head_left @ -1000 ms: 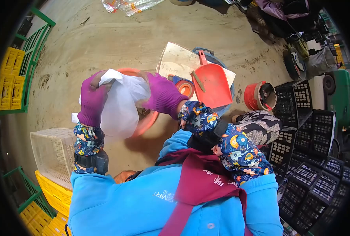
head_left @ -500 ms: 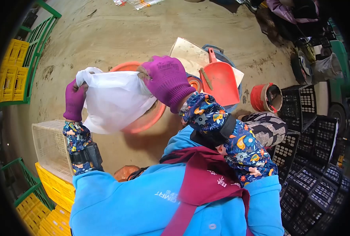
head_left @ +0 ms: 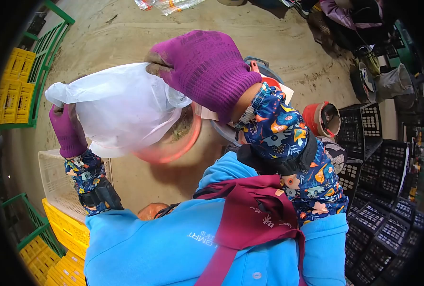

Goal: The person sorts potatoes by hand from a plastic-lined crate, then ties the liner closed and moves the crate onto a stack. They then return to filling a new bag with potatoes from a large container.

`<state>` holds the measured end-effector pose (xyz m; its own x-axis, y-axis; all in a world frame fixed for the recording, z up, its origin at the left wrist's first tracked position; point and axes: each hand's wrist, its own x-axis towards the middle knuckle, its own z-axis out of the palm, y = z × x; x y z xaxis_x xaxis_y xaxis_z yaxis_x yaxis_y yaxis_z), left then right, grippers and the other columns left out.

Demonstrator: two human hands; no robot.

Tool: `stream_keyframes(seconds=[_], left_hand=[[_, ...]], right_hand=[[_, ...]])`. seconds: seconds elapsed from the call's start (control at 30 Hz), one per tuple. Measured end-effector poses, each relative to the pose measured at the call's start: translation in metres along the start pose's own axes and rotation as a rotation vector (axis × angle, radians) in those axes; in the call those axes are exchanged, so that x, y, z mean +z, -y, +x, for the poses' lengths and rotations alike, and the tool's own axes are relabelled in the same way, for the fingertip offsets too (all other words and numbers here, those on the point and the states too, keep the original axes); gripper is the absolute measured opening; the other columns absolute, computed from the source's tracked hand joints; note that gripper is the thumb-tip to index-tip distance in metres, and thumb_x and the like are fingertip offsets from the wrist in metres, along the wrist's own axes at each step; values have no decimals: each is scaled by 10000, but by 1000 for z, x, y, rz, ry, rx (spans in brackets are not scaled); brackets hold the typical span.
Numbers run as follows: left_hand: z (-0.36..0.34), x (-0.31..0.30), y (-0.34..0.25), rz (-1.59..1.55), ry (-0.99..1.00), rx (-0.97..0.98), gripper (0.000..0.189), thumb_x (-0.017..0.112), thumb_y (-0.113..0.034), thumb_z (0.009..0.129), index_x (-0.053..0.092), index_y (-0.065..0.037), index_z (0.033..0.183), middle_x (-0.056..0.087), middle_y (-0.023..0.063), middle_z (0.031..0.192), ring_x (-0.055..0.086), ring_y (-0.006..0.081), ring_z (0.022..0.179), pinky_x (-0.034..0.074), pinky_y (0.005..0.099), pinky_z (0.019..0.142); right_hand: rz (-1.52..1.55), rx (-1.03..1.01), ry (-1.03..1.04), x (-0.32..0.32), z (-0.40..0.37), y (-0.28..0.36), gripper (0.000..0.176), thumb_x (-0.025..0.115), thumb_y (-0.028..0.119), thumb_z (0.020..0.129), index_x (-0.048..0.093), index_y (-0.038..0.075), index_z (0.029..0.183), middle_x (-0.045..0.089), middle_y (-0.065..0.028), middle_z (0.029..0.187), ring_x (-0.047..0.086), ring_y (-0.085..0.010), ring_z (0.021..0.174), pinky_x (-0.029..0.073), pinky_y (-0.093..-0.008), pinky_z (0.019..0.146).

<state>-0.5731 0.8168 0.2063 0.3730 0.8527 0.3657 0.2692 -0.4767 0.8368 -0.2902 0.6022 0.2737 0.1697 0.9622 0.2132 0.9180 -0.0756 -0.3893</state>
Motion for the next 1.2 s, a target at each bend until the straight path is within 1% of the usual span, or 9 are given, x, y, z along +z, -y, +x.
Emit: stream_keyframes(seconds=[0.33,0.37,0.43,0.5,0.57,0.9,1.03,1.13,1.2], left_hand=[[4,-1,-25,151,-162,137,338,607,-185,914,647,43,1160,684,89,1066,638,153,963,498,294,841],[-1,1,-30,137,-203,119,330,607,-181,917,650,38,1160,681,84,1055,638,152,952,499,293,834],[4,5,-52,94,-317,125,314,607,-174,924,656,29,1159,675,74,1032,638,149,929,502,291,819],[3,1,-64,569,-313,589,263,639,-112,922,666,22,1147,680,65,1014,630,123,883,507,273,760],[2,24,-76,-168,-384,187,282,661,-90,902,656,41,1152,683,71,1026,634,131,889,510,274,779],[39,74,-63,-382,119,127,278,581,-104,931,647,46,1156,694,107,1076,647,125,891,495,246,776],[-7,130,-97,-167,728,301,322,571,-131,936,616,72,1181,654,151,1193,611,205,1088,451,334,964],[-47,168,-110,-150,508,119,349,601,-108,907,600,57,1214,591,145,1290,538,245,1204,392,367,1038],[-24,175,-53,-103,569,390,434,637,-96,875,568,27,1286,525,151,1377,497,283,1261,357,383,1077]], right_hand=[[777,-170,-96,-22,-16,3,271,611,282,851,728,84,995,697,-162,902,674,-326,829,533,-423,770],[655,-288,-274,-15,-8,-2,226,669,221,859,717,47,995,699,-98,866,653,-199,690,515,-284,660],[687,-102,-118,-41,-11,6,218,615,251,897,678,43,906,662,-158,792,649,-285,708,499,-368,661],[832,-124,-192,-35,-12,8,213,639,241,882,693,46,949,674,-145,819,655,-258,715,509,-345,668],[752,-186,-269,-5,-19,-2,238,672,230,862,710,45,1006,688,-131,855,662,-223,722,520,-315,678],[447,26,-129,24,-33,-38,333,683,259,858,681,46,1114,693,-146,884,675,-268,784,518,-343,723],[768,173,-40,75,-47,-25,453,680,247,855,594,51,1255,690,-130,921,666,-235,799,512,-339,735],[1103,294,-201,106,-32,-48,382,682,244,855,635,17,1158,689,-136,925,651,-178,826,505,-337,735],[1400,239,-384,144,-10,-92,287,665,241,881,678,25,1070,704,-102,934,636,-123,863,507,-329,746]])
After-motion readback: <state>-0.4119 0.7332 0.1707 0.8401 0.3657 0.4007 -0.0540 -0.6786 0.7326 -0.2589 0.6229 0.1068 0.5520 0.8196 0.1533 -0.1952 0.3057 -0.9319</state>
